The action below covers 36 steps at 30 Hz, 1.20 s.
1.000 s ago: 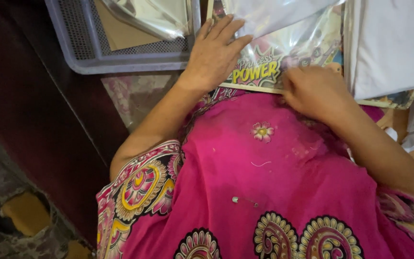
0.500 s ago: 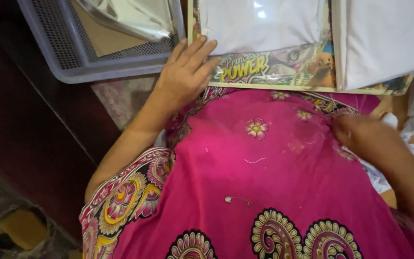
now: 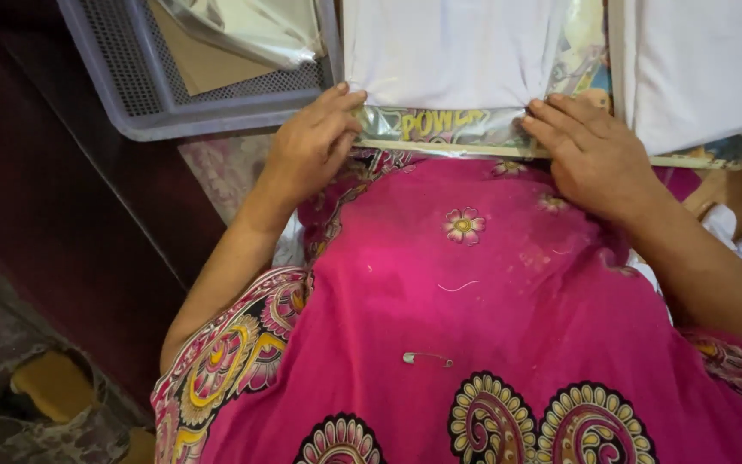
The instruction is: Folding white t-shirts and placing them into plastic packaging sleeves with cardboard inserts.
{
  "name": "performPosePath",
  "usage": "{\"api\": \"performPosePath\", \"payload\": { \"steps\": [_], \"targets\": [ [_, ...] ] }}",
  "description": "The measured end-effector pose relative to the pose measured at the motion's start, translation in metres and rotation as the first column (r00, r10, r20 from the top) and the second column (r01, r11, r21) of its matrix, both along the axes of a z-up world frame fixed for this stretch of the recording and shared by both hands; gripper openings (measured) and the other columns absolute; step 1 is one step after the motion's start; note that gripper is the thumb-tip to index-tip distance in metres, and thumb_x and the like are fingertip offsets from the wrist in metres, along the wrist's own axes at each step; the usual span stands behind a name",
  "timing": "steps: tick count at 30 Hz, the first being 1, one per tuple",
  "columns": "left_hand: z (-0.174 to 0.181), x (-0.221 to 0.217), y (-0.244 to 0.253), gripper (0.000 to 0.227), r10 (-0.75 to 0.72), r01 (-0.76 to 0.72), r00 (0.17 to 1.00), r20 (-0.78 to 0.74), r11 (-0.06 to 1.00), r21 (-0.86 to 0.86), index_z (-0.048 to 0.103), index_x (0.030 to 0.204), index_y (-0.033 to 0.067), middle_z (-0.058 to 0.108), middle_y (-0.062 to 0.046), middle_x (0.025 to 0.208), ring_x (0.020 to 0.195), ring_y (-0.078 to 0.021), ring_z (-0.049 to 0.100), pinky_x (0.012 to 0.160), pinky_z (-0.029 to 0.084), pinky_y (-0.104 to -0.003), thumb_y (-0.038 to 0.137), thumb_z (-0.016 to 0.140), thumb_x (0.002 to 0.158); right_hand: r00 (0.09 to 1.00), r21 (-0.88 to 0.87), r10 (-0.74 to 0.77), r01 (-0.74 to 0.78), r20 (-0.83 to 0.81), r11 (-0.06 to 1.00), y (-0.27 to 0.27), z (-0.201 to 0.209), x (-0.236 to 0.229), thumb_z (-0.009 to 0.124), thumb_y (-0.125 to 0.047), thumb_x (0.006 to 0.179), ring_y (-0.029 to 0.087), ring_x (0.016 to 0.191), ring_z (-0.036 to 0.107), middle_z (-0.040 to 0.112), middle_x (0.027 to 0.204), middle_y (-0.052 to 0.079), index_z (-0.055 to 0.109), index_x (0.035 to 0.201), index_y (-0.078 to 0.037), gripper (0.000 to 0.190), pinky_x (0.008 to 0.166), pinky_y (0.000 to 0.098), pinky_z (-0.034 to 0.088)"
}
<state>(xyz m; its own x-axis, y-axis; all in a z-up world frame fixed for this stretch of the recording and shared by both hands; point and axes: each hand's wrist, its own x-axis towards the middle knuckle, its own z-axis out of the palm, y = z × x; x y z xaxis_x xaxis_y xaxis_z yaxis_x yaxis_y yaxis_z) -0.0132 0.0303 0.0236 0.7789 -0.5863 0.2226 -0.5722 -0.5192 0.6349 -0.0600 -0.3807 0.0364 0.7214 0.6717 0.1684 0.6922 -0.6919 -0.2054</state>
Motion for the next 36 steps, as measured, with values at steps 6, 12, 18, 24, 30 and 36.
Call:
{"api": "performPosePath", "payload": {
  "steps": [6,12,18,24,30,36],
  "targets": [
    [0.014,-0.001,-0.003,0.007,0.068,-0.100,0.966,-0.248,0.988,-0.120,0.067,0.102,0.0070,0.070,-0.018,0.130,0.132,-0.0374,0.060,0.110,0.051,-0.051,0.002,0.069,0.098,0.998,-0.093,-0.014,0.020,0.062,0.995,0.001,0.007,0.001,0.078,-0.023,0.093,0.031,0.137,0.064,0.074,0.142,0.008,0.071,0.139,-0.009,0.049,0.118,0.0443,0.048],
    [0.008,0.004,-0.008,0.008,0.192,-0.294,0.877,-0.440,0.939,-0.176,0.066,0.099,0.0130,0.074,-0.011,0.118,0.127,-0.0306,0.063,0.105,0.050,-0.046,0.006,0.063,0.097,0.977,0.119,-0.151,0.169,-0.151,0.978,0.011,0.000,0.012,0.084,-0.015,0.100,0.035,0.128,0.066,0.078,0.121,0.011,0.080,0.109,-0.009,0.011,0.103,0.0505,0.051],
    [0.001,0.015,-0.015,0.009,0.232,-0.346,0.863,-0.448,0.919,-0.191,0.069,0.102,0.0068,0.070,-0.010,0.102,0.099,-0.0227,0.066,0.082,0.054,-0.035,0.006,0.062,0.096,0.815,0.380,-0.256,0.489,-0.519,0.785,0.016,0.009,0.021,0.066,0.004,0.112,0.029,0.095,0.065,0.070,0.107,0.020,0.070,0.117,0.007,0.006,0.082,0.0397,0.052],
    [-0.008,0.032,-0.022,0.012,0.318,-0.383,0.858,-0.402,0.919,-0.090,0.063,0.087,0.0121,0.064,-0.002,0.085,0.079,-0.0170,0.057,0.066,0.044,-0.033,0.018,0.065,0.098,0.737,0.324,-0.375,0.614,-0.562,0.720,0.018,0.008,0.046,0.071,0.004,0.114,0.019,0.084,0.064,0.070,0.103,0.013,0.070,0.118,0.004,0.004,0.072,0.0318,0.053],
    [-0.021,0.043,-0.025,0.014,0.404,-0.411,0.859,-0.314,0.911,0.047,0.059,0.092,0.0143,0.063,-0.002,0.089,0.077,-0.0196,0.062,0.067,0.048,-0.038,0.020,0.071,0.097,0.816,0.217,-0.407,0.521,-0.412,0.825,0.017,0.000,0.058,0.077,-0.001,0.111,0.024,0.090,0.069,0.072,0.098,0.009,0.069,0.126,-0.001,0.018,0.082,0.0394,0.052],
    [-0.063,0.040,-0.014,0.040,0.319,-0.319,0.947,-0.044,0.948,0.006,0.059,0.135,0.0088,0.054,-0.017,0.139,0.127,-0.0367,0.058,0.103,0.051,-0.051,0.018,0.076,0.099,0.730,0.040,-0.502,0.583,-0.463,0.811,0.029,0.024,0.067,0.079,-0.006,0.108,0.026,0.081,0.068,0.071,0.095,0.008,0.063,0.134,-0.003,0.031,0.073,0.0452,0.052]
  ]
}}
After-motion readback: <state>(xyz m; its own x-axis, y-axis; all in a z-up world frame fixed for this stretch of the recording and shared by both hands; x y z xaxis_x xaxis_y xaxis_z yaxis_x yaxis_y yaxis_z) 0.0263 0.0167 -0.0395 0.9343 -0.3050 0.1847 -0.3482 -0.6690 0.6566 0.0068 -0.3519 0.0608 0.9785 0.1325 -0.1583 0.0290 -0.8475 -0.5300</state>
